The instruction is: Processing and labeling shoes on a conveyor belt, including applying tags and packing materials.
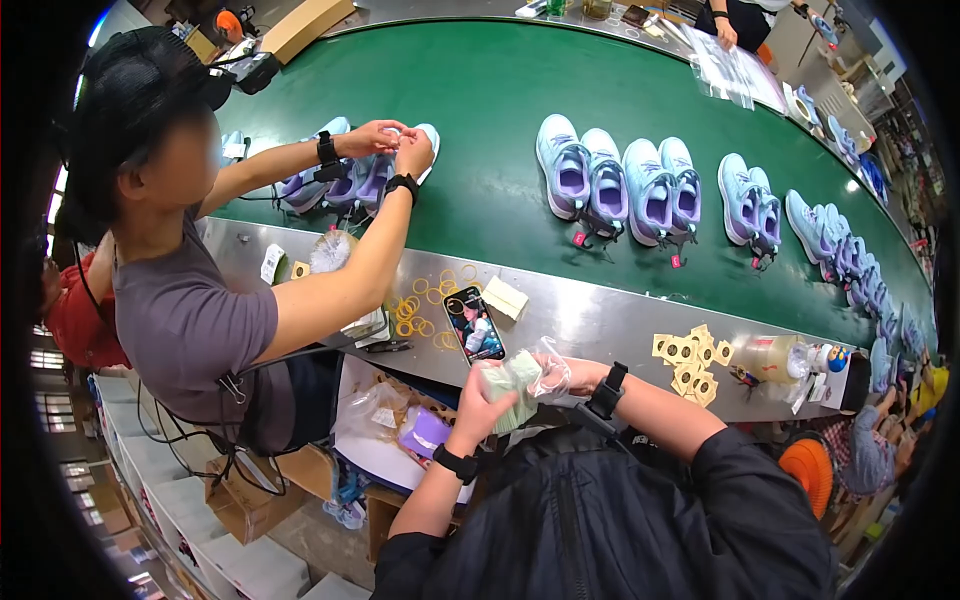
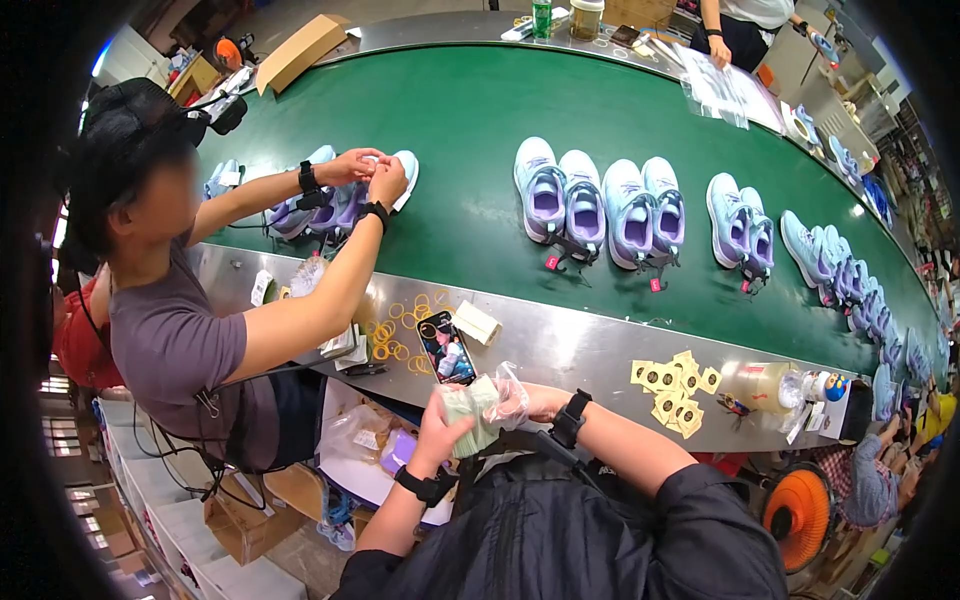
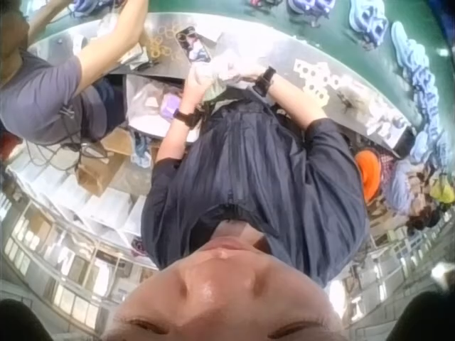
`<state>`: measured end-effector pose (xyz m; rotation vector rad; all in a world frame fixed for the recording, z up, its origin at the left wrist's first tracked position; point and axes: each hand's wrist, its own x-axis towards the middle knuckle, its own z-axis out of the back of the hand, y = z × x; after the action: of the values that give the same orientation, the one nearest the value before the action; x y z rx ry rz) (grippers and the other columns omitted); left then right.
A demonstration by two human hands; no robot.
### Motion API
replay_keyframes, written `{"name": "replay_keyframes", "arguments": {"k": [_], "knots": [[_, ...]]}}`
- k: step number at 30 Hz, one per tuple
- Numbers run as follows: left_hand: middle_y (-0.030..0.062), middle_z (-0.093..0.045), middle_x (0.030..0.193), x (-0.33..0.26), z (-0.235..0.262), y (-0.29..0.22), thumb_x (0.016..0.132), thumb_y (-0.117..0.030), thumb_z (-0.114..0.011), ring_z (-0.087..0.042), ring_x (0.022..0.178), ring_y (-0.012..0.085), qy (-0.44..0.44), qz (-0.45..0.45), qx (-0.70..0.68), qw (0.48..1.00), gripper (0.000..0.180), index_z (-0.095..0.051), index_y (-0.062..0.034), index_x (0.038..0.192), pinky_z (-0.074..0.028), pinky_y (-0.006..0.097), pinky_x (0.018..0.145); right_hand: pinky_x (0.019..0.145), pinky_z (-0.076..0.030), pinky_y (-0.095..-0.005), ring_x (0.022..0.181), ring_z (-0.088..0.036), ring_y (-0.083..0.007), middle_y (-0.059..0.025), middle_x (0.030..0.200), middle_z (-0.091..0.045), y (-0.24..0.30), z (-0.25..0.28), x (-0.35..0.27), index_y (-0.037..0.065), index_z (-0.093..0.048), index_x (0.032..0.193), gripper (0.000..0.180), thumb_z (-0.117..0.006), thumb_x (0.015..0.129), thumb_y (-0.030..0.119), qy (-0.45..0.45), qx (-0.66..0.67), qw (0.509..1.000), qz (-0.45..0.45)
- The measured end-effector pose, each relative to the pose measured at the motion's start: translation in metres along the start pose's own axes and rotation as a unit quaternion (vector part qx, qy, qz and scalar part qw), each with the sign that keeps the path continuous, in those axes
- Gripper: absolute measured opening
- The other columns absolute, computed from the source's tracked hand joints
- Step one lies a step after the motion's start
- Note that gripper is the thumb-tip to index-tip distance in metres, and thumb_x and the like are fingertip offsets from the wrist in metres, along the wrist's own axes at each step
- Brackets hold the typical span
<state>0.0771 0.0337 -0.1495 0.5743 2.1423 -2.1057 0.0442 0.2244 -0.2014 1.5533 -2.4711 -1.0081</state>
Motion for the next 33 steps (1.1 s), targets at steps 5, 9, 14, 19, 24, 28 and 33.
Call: {"name": "replay_keyframes", "arguments": {"k": [5,9,14,19,24,28,33], "knots": [[0.0101,-0.052,0.103,-0.002,0.019,0.023,0.076,-0.007,-0.051,-0.053,0.096,0.0187,-0.154,0.103,-0.306,0.934,0.037,-0.045,-0.0038,0.113,-0.044,0.031,0.082,0.061,-0.041,-0.0193,0.074,-0.051,-0.0037,0.0052,0.089,-0.055,0.02,-0.019,-0.015,0.012,-0.051,0.109,0.041,-0.068,0.074,0.025,-0.178,-0.045,0.982,0.039],[0.0119,-0.055,0.106,0.006,0.021,0.033,0.081,-0.017,-0.048,-0.056,0.096,0.0232,-0.197,0.084,-0.286,0.934,0.038,-0.045,0.0006,0.114,-0.045,0.033,0.084,0.04,-0.023,-0.0184,0.049,-0.035,-0.0015,0.0107,0.07,-0.049,0.006,-0.003,-0.018,0.02,-0.055,0.098,0.026,-0.066,0.076,0.031,-0.294,0.121,0.948,0.019],[0.0114,-0.054,0.105,0.035,0.022,0.025,0.081,-0.014,-0.047,-0.056,0.095,0.0212,-0.183,0.084,-0.335,0.921,0.032,-0.045,-0.0011,0.111,-0.045,0.032,0.081,0.041,-0.016,-0.02,0.046,-0.031,-0.0037,0.0088,0.057,-0.043,0.025,-0.005,-0.02,0.019,-0.056,0.081,0.018,-0.066,0.077,0.033,-0.286,0.28,0.909,0.117],[0.0067,-0.055,0.099,0.067,0.033,0.038,0.081,-0.016,-0.053,-0.056,0.088,0.0171,-0.251,0.051,-0.232,0.938,0.03,-0.047,-0.0034,0.107,-0.047,0.029,0.075,0.041,-0.017,-0.0194,0.048,-0.029,-0.004,0.008,0.057,-0.042,0.033,0.036,-0.049,0.016,-0.05,0.072,0.025,-0.068,0.075,0.034,-0.286,0.327,0.878,0.2],[0.0127,-0.052,0.107,0.098,0.098,0.069,0.08,-0.017,-0.059,-0.053,0.096,0.0204,-0.313,0.029,-0.082,0.946,0.043,-0.04,0.0024,0.114,-0.043,0.032,0.081,0.044,-0.019,-0.0183,0.053,-0.031,-0.0039,0.0057,0.082,-0.058,0.04,0.051,-0.09,0.015,-0.055,0.111,0.045,-0.065,0.075,0.041,-0.215,0.254,0.921,0.203],[0.0215,-0.041,0.12,0.102,0.072,0.049,0.077,-0.019,-0.062,-0.039,0.114,0.0309,-0.379,-0.01,0.28,0.882,0.06,-0.032,0.005,0.123,-0.03,0.04,0.096,0.046,-0.021,-0.0196,0.069,-0.05,-0.0053,0.001,0.099,-0.061,0.034,0.049,-0.11,0.014,-0.051,0.117,0.06,-0.07,0.068,0.043,-0.18,0.236,0.936,0.191],[0.0157,-0.035,0.129,0.06,-0.044,-0.006,0.077,-0.016,-0.062,-0.038,0.118,0.0257,-0.048,-0.132,0.035,0.989,0.067,-0.027,0.0006,0.131,-0.033,0.036,0.096,0.048,-0.027,-0.0192,0.095,-0.056,-0.0103,-0.0009,0.11,-0.057,0.024,0.05,-0.112,0.013,-0.045,0.122,0.069,-0.073,0.065,0.042,-0.102,0.211,0.951,0.199]]}}
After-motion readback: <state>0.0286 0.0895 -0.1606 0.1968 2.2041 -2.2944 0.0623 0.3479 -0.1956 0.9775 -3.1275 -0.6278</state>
